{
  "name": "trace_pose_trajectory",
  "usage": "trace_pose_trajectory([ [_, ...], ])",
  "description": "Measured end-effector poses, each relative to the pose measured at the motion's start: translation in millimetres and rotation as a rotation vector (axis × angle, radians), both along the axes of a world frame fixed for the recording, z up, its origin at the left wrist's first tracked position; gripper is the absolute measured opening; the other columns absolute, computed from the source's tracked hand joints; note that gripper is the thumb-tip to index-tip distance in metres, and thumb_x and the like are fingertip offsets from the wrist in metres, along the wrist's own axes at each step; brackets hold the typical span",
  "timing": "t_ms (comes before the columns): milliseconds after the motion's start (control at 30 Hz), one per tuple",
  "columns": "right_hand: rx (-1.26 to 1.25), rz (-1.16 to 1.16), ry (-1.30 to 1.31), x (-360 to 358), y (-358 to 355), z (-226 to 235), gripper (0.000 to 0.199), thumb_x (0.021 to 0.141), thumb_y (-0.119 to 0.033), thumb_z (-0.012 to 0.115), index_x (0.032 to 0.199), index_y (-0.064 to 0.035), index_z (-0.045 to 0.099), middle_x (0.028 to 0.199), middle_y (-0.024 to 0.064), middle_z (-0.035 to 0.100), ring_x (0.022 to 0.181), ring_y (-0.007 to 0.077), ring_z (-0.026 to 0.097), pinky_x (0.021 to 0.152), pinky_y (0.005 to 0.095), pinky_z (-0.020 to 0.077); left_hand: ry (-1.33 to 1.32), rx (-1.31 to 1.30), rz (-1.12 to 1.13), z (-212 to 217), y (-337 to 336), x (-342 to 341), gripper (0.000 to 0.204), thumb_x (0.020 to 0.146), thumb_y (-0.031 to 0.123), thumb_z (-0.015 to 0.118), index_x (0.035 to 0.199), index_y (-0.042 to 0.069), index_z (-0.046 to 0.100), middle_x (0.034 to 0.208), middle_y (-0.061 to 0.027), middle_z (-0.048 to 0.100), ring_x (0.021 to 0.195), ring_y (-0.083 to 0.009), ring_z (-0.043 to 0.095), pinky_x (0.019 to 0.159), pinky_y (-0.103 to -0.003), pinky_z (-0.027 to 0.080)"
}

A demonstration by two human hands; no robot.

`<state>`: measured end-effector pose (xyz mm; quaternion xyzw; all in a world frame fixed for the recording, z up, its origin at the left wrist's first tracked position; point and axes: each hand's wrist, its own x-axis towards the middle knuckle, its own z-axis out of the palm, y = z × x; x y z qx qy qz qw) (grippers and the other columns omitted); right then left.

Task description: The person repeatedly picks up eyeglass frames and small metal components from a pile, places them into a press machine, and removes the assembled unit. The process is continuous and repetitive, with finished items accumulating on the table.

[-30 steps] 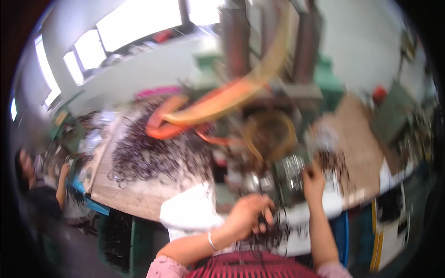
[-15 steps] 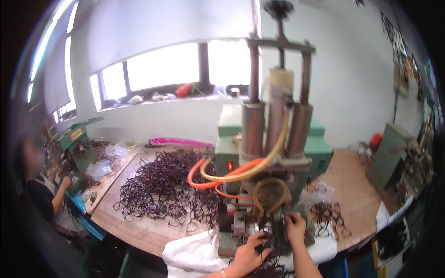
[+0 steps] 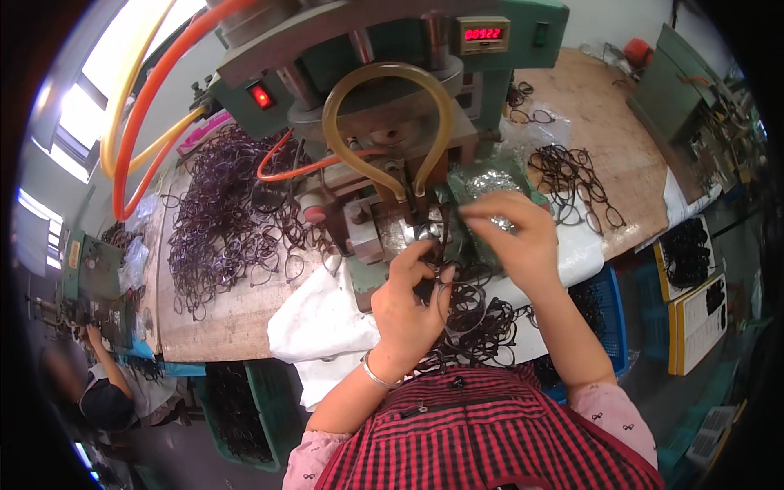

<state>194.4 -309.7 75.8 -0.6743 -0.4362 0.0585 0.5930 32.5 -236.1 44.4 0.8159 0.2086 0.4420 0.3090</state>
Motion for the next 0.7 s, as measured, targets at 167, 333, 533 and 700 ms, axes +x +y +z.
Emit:
trace_pose_trajectory([
  [167,0.114,0.059,0.218,-6.7,36.3,-18.5,0.047,0.082,-0.001,0.068,0.125,0.0066,0.053,0.092,0.0099,0.071,0.091,0.015,0.068,0.081,0.0271,0.0517,-0.001,-0.067,-0.012,-3.5,0.2,5.2,0.049,0.082,0.002,0.074,0.125,0.001,0.051,0.079,-0.0068,0.066,0.062,-0.0125,0.059,0.054,-0.023,0.044],
  [333,0.093,0.137,0.284,-9.6,33.7,-4.0,0.053,0.083,-0.002,0.069,0.13,0.0064,0.048,0.096,0.0126,0.072,0.094,0.016,0.068,0.086,0.0281,0.0502,0.095,-0.035,-0.027,-6.6,5.4,5.9,0.051,0.084,-0.003,0.067,0.131,-0.001,0.045,0.073,-0.0073,0.063,0.061,-0.0118,0.058,0.057,-0.022,0.045],
  [533,0.13,0.295,0.465,-20.1,34.2,-14.1,0.054,0.085,-0.004,0.069,0.132,0.0051,0.045,0.101,0.0117,0.073,0.102,0.0142,0.065,0.094,0.0272,0.046,-0.235,-0.514,-0.26,-20.8,-13.7,-24.6,0.044,0.095,-0.005,0.043,0.137,-0.002,0.033,0.102,-0.015,0.062,0.084,-0.0171,0.063,0.084,-0.03,0.049],
  [700,0.206,0.211,0.5,-29.4,43.3,-15.4,0.053,0.084,-0.003,0.069,0.132,0.0042,0.045,0.096,0.0077,0.072,0.095,0.0107,0.064,0.089,0.025,0.0464,-0.623,-0.224,-0.245,64.4,20.5,-44.9,0.028,0.099,0.007,0.05,0.127,0.001,0.048,0.096,-0.0099,0.067,0.081,-0.0193,0.065,0.075,-0.03,0.052],
])
